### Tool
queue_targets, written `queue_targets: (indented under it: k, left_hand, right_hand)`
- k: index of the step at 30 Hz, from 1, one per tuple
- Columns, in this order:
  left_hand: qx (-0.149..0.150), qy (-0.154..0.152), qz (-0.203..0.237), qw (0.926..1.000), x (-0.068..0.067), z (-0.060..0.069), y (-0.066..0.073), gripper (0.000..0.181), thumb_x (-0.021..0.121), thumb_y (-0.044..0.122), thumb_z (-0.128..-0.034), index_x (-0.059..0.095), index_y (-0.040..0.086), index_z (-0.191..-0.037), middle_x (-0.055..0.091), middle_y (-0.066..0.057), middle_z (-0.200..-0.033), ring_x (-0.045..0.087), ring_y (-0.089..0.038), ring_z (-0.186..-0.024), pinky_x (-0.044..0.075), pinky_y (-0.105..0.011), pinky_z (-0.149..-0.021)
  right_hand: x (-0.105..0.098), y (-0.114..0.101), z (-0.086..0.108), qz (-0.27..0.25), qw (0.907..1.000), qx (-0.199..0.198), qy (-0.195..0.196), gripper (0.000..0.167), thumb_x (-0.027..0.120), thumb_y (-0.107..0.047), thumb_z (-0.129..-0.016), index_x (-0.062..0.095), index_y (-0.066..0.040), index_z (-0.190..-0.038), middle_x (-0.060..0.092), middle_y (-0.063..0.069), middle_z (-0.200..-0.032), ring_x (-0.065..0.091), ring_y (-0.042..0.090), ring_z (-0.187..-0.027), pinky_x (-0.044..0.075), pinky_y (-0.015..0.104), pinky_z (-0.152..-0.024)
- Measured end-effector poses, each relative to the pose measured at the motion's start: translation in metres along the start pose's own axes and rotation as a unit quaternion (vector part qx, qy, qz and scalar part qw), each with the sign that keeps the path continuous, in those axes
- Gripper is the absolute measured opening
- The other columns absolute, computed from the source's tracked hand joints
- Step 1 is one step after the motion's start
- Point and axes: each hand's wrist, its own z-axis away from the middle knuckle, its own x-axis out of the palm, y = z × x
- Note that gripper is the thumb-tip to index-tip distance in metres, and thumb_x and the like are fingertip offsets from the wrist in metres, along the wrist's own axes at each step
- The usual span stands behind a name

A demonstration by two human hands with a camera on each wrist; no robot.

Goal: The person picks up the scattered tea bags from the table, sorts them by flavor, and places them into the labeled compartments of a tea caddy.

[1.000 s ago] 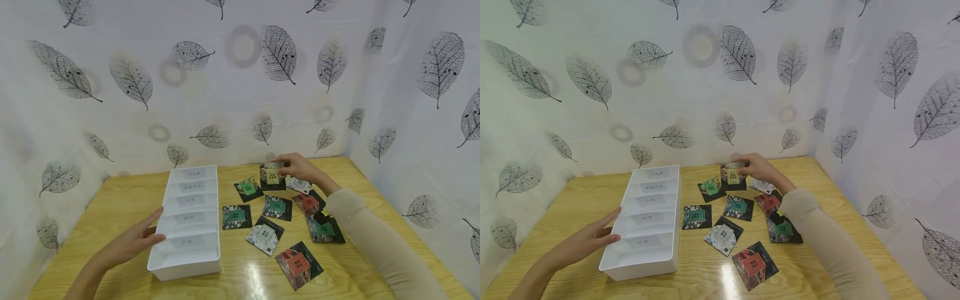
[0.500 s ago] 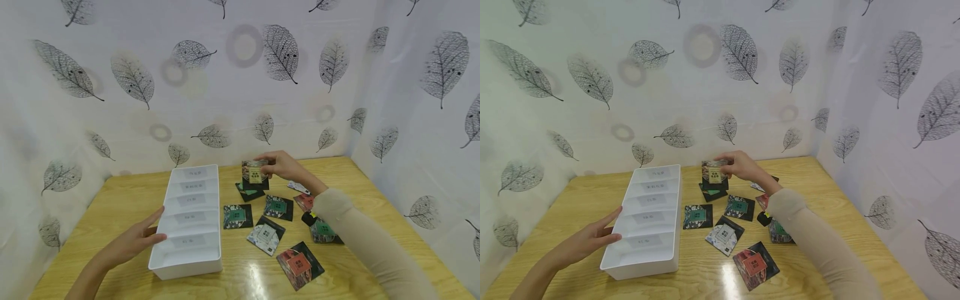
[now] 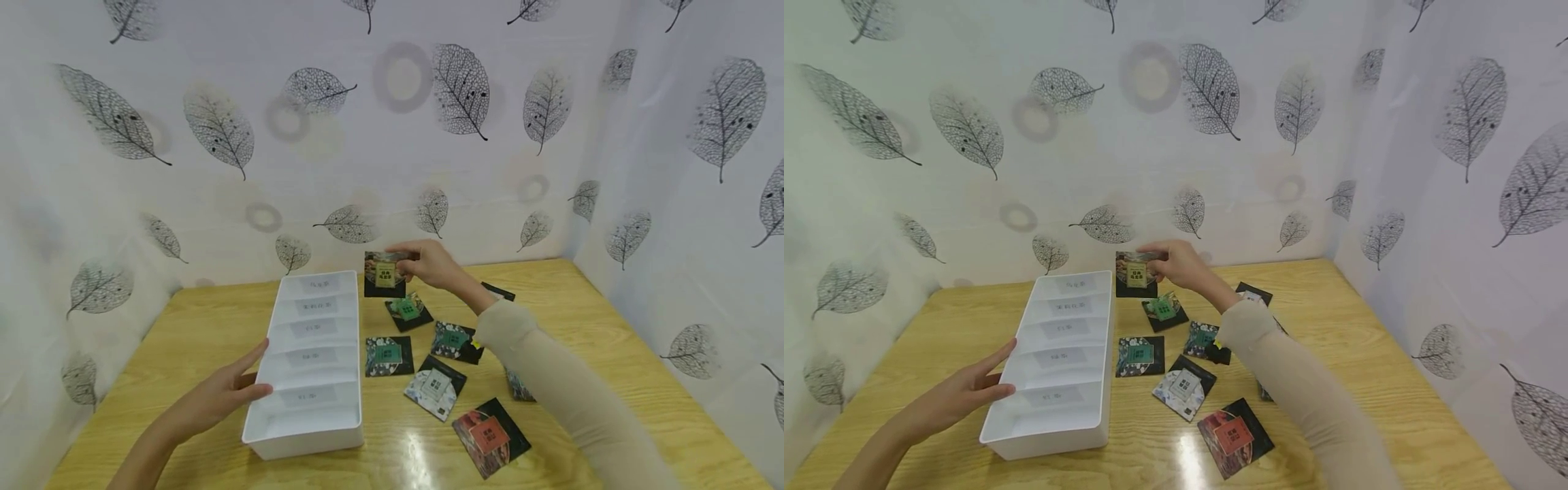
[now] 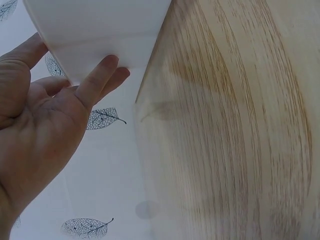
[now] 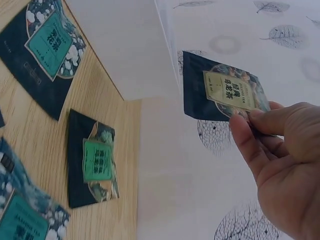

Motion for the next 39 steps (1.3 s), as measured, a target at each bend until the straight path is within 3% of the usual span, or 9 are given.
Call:
queue_targets:
  k: [4,8,12,17,23,29,33,39]
  left_hand:
    - [0.001,0.001,-0.001,1.0000,0.000,0.000,-0.001,0.086,0.061,0.023,-0.1062,0.002,0.001,-0.165,-0.001,-0.027,-0.169,0.033,-0.052,-0.144,0.049,-0.034,-0.102]
    - [0.001,0.001,-0.002,1.0000,0.000,0.000,-0.002,0.086,0.061,0.024,-0.1062,0.002,0.001,-0.165,-0.001,-0.027,-0.169,0.033,-0.053,-0.144,0.049,-0.034,-0.102]
    - [0.001,-0.007,0.018,0.9998,0.000,0.001,-0.001,0.085,0.060,0.024,-0.1070,0.000,0.001,-0.164,-0.005,-0.026,-0.169,0.028,-0.053,-0.146,0.048,-0.033,-0.103]
    - [0.005,-0.007,0.026,0.9996,0.000,0.001,-0.001,0.084,0.059,0.022,-0.1075,0.000,0.001,-0.164,-0.005,-0.027,-0.169,0.027,-0.054,-0.146,0.048,-0.037,-0.104]
    - [0.001,-0.005,0.025,0.9997,0.000,0.000,0.000,0.085,0.060,0.023,-0.1071,0.000,0.001,-0.164,-0.005,-0.027,-0.169,0.027,-0.054,-0.146,0.048,-0.039,-0.105]
    - [-0.020,-0.007,0.028,0.9994,0.000,0.000,0.001,0.086,0.060,0.026,-0.1069,0.000,0.003,-0.165,-0.005,-0.024,-0.170,0.026,-0.052,-0.147,0.047,-0.043,-0.107]
    - [-0.023,-0.005,0.029,0.9993,0.001,0.000,0.002,0.087,0.061,0.026,-0.1065,0.001,0.003,-0.165,-0.004,-0.024,-0.170,0.026,-0.052,-0.147,0.047,-0.042,-0.107]
    - [-0.024,0.004,0.020,0.9995,0.001,0.000,0.001,0.087,0.062,0.027,-0.1057,0.003,0.003,-0.165,-0.002,-0.024,-0.170,0.027,-0.052,-0.147,0.047,-0.044,-0.107]
  right_hand:
    - [0.014,-0.009,-0.012,0.007,0.9977,-0.043,0.052,0.033,0.065,-0.003,-0.102,0.068,0.000,-0.134,0.075,0.013,-0.101,0.072,0.030,-0.077,0.058,0.031,-0.067]
    - [0.029,-0.017,-0.023,0.027,0.9893,-0.090,0.111,0.029,0.066,-0.002,-0.101,0.071,0.000,-0.129,0.073,0.012,-0.102,0.071,0.024,-0.076,0.058,0.029,-0.069]
    - [0.044,-0.021,-0.033,0.057,0.9752,-0.146,0.157,0.024,0.065,0.000,-0.101,0.074,-0.002,-0.123,0.073,0.010,-0.100,0.068,0.015,-0.076,0.056,0.025,-0.070]
    - [0.062,-0.024,-0.042,0.096,0.9534,-0.209,0.195,0.021,0.066,0.002,-0.099,0.075,0.000,-0.119,0.072,0.010,-0.100,0.067,0.015,-0.083,0.055,0.020,-0.074]
    - [0.079,-0.023,-0.045,0.130,0.9421,-0.235,0.200,0.021,0.067,0.002,-0.099,0.075,0.000,-0.119,0.070,0.012,-0.100,0.064,0.017,-0.079,0.052,0.020,-0.071]
    - [0.091,-0.020,-0.045,0.132,0.9437,-0.237,0.190,0.021,0.069,0.004,-0.097,0.075,0.001,-0.117,0.069,0.010,-0.096,0.060,0.014,-0.072,0.049,0.020,-0.064]
    - [0.097,-0.018,-0.044,0.148,0.9435,-0.241,0.173,0.021,0.069,0.003,-0.097,0.075,0.000,-0.117,0.068,0.009,-0.097,0.060,0.014,-0.072,0.048,0.020,-0.064]
    - [0.106,-0.009,-0.040,0.192,0.9357,-0.267,0.128,0.018,0.067,0.004,-0.098,0.076,0.001,-0.114,0.071,0.011,-0.102,0.069,0.018,-0.082,0.054,0.020,-0.071]
